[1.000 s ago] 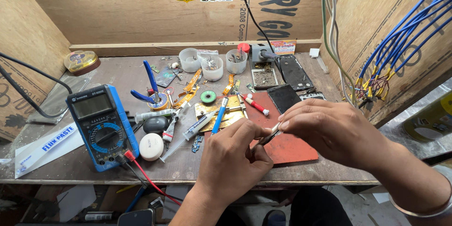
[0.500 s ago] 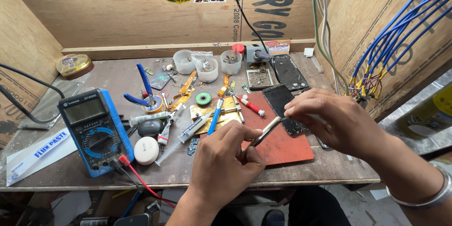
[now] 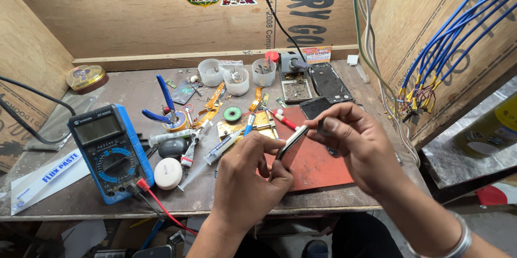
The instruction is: The person cleans the edges of a smartphone with a spray and a card, then applies a screen protector. They use a spray can to clean the device and a card to wipe the edges before carefully aligning and applying the protector.
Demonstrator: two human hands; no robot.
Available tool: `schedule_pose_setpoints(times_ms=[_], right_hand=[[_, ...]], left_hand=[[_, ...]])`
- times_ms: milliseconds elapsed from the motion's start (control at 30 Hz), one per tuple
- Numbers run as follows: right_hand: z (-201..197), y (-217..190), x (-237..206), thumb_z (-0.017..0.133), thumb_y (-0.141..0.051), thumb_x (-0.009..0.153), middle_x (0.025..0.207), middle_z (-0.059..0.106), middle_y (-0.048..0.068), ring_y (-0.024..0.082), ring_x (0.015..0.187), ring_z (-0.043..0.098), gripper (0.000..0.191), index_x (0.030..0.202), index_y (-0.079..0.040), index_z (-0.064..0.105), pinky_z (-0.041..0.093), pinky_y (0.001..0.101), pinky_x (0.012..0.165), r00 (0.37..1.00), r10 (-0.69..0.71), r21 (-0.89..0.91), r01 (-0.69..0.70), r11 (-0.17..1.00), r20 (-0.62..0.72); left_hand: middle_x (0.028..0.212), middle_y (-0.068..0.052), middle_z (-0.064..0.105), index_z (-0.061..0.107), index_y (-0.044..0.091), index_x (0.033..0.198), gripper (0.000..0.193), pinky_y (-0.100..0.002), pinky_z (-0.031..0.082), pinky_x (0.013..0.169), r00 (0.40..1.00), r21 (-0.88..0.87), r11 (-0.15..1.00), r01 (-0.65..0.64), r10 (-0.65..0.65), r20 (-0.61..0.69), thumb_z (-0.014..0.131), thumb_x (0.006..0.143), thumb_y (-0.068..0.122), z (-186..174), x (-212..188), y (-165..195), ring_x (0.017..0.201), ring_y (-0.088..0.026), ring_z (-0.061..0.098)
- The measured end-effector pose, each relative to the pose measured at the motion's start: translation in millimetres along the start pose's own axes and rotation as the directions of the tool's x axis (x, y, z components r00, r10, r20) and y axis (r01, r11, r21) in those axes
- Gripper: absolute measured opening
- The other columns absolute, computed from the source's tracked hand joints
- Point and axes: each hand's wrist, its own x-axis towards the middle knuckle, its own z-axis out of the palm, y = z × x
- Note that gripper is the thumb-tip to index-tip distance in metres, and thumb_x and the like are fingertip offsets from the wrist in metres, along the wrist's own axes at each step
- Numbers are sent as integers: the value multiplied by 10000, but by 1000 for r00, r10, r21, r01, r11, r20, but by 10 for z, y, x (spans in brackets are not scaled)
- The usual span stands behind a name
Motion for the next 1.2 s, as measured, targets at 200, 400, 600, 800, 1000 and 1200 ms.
schedule_pose_setpoints(times_ms=[200,400,600,800,1000,1200], right_hand=[[113,70,-16,530,-104,1046,1140,685,139,190,1024,697,121,1114,-15,576,581,353,929,997,-62,-69,59,996,-40],[122,101,76,514,-82,1037,1226,647,153,207,1119,667,103,1117,-18,525,564,394,1011,994,-99,-46,101,994,46],[182,119,169,487,-100,1039,1251,646,186,237,1168,663,108,1112,-27,517,540,443,1054,993,-73,12,72,997,89],[220,180,217,490,-99,1059,1279,632,194,237,1202,627,119,1120,-2,524,518,468,1103,989,-84,1,84,996,119],[252,269,206,498,-85,1055,1339,619,219,259,1230,631,93,1112,-13,510,510,475,1122,978,-116,144,91,985,174],[130,342,108,536,-81,1037,1403,609,204,217,1130,631,113,1132,-20,548,493,394,1037,988,-152,175,151,973,-8]], left_hand=[[889,-57,671,665,103,1118,412,-284,554,538,998,-11,999,38,-38,42,671,719,0,-18,54,60,583,-142,628],[996,-80,667,699,137,1165,473,-270,624,624,996,-66,998,15,-9,90,662,723,-27,-48,129,-8,722,-173,692],[1494,-237,560,524,50,1160,497,-424,578,1042,974,-218,969,-113,151,167,613,688,-79,-13,204,-226,1301,-377,660],[1536,-302,469,223,87,1327,624,-401,485,1112,934,-189,962,-198,243,262,529,820,-110,34,151,-338,1403,-469,570],[1426,-240,421,151,96,1283,697,-361,486,1039,944,-164,986,-39,91,318,551,745,-95,50,161,-299,1163,-395,594],[1425,-172,481,241,117,1215,584,-337,579,735,965,-303,942,143,-65,252,533,743,-64,93,144,-336,1210,-271,629]])
